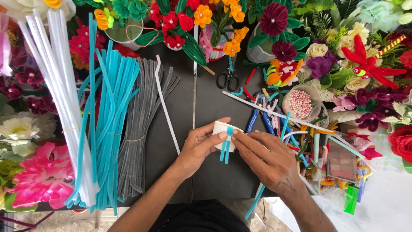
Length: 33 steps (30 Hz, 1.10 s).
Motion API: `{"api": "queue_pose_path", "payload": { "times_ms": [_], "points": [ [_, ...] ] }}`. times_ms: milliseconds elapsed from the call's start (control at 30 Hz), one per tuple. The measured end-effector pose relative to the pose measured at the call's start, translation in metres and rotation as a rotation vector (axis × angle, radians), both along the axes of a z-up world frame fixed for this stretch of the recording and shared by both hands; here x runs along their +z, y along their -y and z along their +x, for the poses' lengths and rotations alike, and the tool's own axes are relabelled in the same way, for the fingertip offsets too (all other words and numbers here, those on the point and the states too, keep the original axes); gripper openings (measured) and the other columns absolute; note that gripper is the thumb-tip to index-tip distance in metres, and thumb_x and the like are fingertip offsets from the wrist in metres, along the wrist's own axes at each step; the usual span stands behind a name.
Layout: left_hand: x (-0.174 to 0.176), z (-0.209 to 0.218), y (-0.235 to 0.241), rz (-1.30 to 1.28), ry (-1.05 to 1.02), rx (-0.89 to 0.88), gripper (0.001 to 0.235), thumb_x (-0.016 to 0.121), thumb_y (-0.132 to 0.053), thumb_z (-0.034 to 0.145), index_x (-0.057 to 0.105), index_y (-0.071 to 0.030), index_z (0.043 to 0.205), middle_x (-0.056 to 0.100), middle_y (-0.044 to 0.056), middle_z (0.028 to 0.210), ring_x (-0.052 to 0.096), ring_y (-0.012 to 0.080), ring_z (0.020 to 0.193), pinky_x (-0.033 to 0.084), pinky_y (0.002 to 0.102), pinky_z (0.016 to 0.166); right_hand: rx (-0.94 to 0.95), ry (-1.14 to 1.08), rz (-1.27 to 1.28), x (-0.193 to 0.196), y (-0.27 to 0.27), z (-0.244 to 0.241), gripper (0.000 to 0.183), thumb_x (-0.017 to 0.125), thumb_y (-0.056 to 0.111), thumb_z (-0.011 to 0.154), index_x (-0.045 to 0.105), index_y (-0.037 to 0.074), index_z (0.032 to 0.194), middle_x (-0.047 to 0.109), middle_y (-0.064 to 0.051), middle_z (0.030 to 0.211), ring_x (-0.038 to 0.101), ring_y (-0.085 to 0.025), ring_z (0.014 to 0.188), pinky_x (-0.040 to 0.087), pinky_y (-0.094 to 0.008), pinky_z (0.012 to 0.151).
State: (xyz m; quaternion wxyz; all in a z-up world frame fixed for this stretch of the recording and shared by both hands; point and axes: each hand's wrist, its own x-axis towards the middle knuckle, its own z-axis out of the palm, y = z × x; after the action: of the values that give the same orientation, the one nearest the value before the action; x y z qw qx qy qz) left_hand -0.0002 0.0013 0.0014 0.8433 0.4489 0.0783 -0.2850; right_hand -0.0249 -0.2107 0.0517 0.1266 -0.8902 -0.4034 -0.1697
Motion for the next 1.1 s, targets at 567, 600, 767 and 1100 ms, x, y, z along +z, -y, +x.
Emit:
{"api": "queue_pose_path", "payload": {
  "times_ms": [567, 600, 767, 1100],
  "points": [
    [-0.01, -0.003, 0.001, 0.089, 0.193, -0.001, 0.068, 0.072, -0.031, 0.088, 0.056, -0.005, 0.149, 0.072, 0.002, 0.109, 0.065, 0.0121, 0.098, 0.058, 0.028, 0.09, 0.026, 0.02, -0.023, 0.001, 0.008, 0.0, 0.034, 0.058, 0.013, 0.107, 0.058, 0.008, 0.141, 0.059, -0.009, 0.144, 0.066, -0.034, 0.121, 0.066, -0.052, 0.103],
    [-0.01, -0.003, 0.002, 0.089, 0.19, -0.002, 0.067, 0.072, -0.03, 0.089, 0.057, -0.005, 0.149, 0.071, 0.002, 0.108, 0.065, 0.0113, 0.096, 0.057, 0.027, 0.088, 0.027, 0.015, -0.017, -0.001, 0.009, -0.001, 0.035, 0.058, 0.013, 0.108, 0.057, 0.009, 0.142, 0.058, -0.008, 0.144, 0.066, -0.035, 0.122, 0.066, -0.053, 0.105],
    [-0.004, -0.004, 0.002, 0.06, 0.152, -0.014, 0.078, 0.08, -0.026, 0.079, 0.055, -0.004, 0.149, 0.071, 0.005, 0.113, 0.065, 0.0124, 0.099, 0.058, 0.028, 0.089, 0.041, 0.047, 0.027, 0.005, 0.004, 0.005, 0.03, 0.062, 0.014, 0.105, 0.063, 0.006, 0.134, 0.064, -0.01, 0.137, 0.069, -0.035, 0.113, 0.065, -0.05, 0.092],
    [-0.006, -0.001, 0.002, 0.051, 0.065, 0.014, 0.078, 0.086, -0.018, 0.072, 0.06, -0.003, 0.144, 0.073, 0.008, 0.111, 0.067, 0.0153, 0.101, 0.061, 0.03, 0.091, 0.013, -0.103, 0.126, 0.01, 0.0, 0.012, 0.031, 0.078, 0.01, 0.095, 0.067, 0.004, 0.123, 0.068, -0.02, 0.129, 0.075, -0.034, 0.102, 0.063, -0.045, 0.082]
  ]
}}
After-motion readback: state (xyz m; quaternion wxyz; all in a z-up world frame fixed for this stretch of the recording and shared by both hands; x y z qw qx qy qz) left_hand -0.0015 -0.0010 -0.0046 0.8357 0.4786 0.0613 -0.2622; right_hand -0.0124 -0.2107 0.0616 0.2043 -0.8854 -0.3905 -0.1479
